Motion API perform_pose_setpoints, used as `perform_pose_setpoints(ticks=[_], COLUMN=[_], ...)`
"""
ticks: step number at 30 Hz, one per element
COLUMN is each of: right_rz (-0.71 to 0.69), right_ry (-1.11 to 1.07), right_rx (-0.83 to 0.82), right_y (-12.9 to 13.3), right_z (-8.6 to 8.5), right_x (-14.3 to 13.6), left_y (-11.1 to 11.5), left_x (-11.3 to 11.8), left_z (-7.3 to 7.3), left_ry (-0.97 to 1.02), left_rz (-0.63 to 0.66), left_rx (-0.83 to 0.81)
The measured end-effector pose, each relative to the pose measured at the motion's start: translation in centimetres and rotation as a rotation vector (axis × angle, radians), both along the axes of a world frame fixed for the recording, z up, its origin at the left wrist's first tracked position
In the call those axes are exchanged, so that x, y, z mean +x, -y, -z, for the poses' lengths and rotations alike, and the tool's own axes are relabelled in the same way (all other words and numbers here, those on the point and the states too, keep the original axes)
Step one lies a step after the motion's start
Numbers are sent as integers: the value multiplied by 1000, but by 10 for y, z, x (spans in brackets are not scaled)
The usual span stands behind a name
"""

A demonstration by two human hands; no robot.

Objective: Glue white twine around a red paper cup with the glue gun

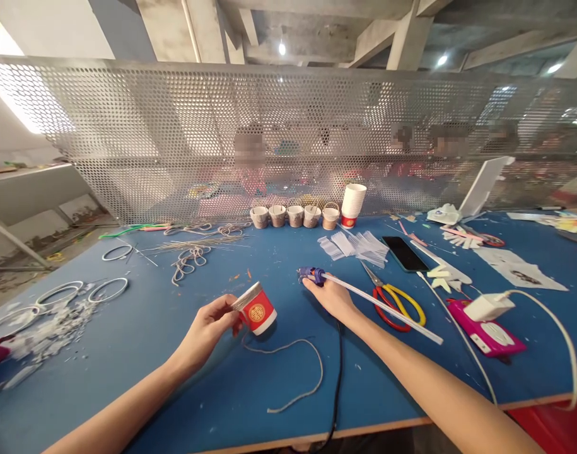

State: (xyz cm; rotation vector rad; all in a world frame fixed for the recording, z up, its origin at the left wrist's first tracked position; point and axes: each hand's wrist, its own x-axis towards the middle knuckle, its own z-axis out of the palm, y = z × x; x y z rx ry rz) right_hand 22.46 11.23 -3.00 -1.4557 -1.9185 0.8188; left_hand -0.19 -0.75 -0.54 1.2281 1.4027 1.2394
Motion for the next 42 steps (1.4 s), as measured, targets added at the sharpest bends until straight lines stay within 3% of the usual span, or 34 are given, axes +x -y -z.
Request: perform_pose_setpoints(ticks=[6, 9, 12, 16, 18, 21, 25, 27, 29, 33, 35, 42], right_rz=[18, 127, 60, -235, -295, -241, -194, -216, -244, -279, -273, -231], right_ry=[45, 92, 66, 7, 26, 119, 151, 46, -135, -503, -591, -542], right_rx=[105, 170, 252, 374, 443, 548, 611, 561, 410, -170, -326, -113], right_y=[18, 41, 72, 101, 103, 99, 94, 93, 94, 94, 95, 96], right_z=[2, 2, -5, -21, -26, -25, -17, -14, -15, -21, -24, -23], right_x=[20, 42, 46, 8, -18, -49, -66, -66, -64, -59, -58, -58], left_y=[4, 4, 5, 8, 11, 15, 16, 15, 13, 11, 11, 15], left_x=[-1, 0, 5, 15, 18, 19, 17, 16, 15, 13, 13, 13], left_z=[-5, -7, -7, -4, -2, 0, 0, 0, 1, 3, 3, -4], left_ry=[-26, -18, -6, 7, -9, -44, -83, -100, -122, -179, -207, -222], left_rz=[-45, -70, -67, -41, -38, -43, -45, -40, -31, 0, 8, 23], left_rx=[2, -1, 10, 39, 48, 56, 60, 44, 25, 6, 7, 1])
